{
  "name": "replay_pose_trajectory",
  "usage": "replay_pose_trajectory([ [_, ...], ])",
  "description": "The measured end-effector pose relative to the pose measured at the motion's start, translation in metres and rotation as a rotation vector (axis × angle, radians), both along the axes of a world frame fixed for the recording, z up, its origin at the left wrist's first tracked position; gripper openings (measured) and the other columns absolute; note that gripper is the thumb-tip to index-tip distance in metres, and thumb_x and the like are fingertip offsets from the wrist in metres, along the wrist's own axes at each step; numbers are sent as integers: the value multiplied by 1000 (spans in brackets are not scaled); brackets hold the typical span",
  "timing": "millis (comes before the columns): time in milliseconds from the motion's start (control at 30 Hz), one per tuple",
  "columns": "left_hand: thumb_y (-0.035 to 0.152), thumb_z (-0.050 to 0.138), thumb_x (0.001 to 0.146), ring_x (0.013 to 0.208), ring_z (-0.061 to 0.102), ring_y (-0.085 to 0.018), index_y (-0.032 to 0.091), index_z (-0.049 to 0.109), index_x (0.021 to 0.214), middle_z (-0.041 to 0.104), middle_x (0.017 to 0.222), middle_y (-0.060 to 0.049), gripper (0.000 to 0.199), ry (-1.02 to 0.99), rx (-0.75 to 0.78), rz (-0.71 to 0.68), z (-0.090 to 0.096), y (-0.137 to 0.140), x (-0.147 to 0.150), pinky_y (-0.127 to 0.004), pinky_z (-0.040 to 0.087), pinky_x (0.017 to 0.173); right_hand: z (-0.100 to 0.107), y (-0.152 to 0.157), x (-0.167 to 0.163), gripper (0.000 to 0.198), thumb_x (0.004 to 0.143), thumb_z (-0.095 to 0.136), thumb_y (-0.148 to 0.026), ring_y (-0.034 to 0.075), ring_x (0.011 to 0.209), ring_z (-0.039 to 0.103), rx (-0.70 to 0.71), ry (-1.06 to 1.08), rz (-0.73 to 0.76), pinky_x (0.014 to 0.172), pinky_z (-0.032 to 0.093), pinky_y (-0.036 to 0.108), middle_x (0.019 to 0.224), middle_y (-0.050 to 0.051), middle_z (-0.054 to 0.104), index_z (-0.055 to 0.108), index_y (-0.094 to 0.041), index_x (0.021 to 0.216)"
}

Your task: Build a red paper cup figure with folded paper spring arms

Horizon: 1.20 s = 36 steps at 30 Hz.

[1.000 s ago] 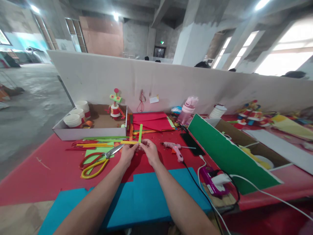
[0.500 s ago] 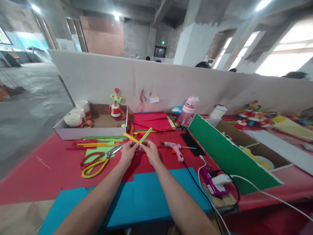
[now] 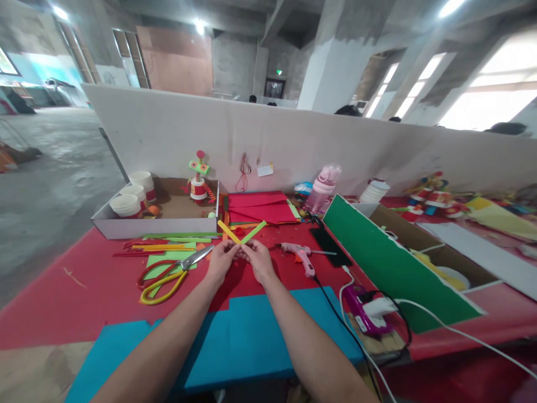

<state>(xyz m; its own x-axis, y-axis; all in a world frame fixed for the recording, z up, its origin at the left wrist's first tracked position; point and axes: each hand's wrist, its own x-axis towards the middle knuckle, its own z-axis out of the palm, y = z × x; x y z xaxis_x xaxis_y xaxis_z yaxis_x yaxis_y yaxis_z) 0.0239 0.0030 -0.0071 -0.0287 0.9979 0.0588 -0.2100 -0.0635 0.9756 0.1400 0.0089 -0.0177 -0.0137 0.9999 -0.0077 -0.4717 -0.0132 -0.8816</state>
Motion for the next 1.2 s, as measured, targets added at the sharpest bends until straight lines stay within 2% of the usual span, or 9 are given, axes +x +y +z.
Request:
replay_pose_trajectory([
  [267,43,77,62,54,55,-10,15,60,68,61,60,1,33,-29,-9,-17,-2,2,0,-22,41,54,-2,2,3,31,60,80,-34,12,63,63,17,-42,17,66,56,29,71,-2,66,63,-16,78],
  [633,41,76,65,57,56,-11,14,63,74,63,65,-2,32,-38,-30,-16,-3,2,0,-22,44,55,-3,1,-3,27,62,77,-31,13,61,64,40,5,-45,61,56,27,70,-3,67,59,-19,78],
  [867,37,80,60,53,50,-8,14,64,68,59,60,0,30,-93,-43,2,1,2,-1,-21,40,52,3,0,4,27,66,77,-30,16,64,68,7,99,134,69,59,34,71,-1,69,58,-19,82],
  [1067,39,81,57,52,50,-8,14,64,68,61,59,0,32,-112,-49,-4,2,2,0,-22,41,53,-4,3,2,30,66,79,-34,19,73,71,21,160,154,72,59,36,69,0,69,60,-18,83],
  [1200,38,81,58,51,50,-8,14,64,67,60,58,0,31,-124,-62,-4,1,2,0,-21,40,52,-3,1,1,32,67,80,-35,17,69,70,33,150,167,72,59,33,72,0,70,60,-19,86],
])
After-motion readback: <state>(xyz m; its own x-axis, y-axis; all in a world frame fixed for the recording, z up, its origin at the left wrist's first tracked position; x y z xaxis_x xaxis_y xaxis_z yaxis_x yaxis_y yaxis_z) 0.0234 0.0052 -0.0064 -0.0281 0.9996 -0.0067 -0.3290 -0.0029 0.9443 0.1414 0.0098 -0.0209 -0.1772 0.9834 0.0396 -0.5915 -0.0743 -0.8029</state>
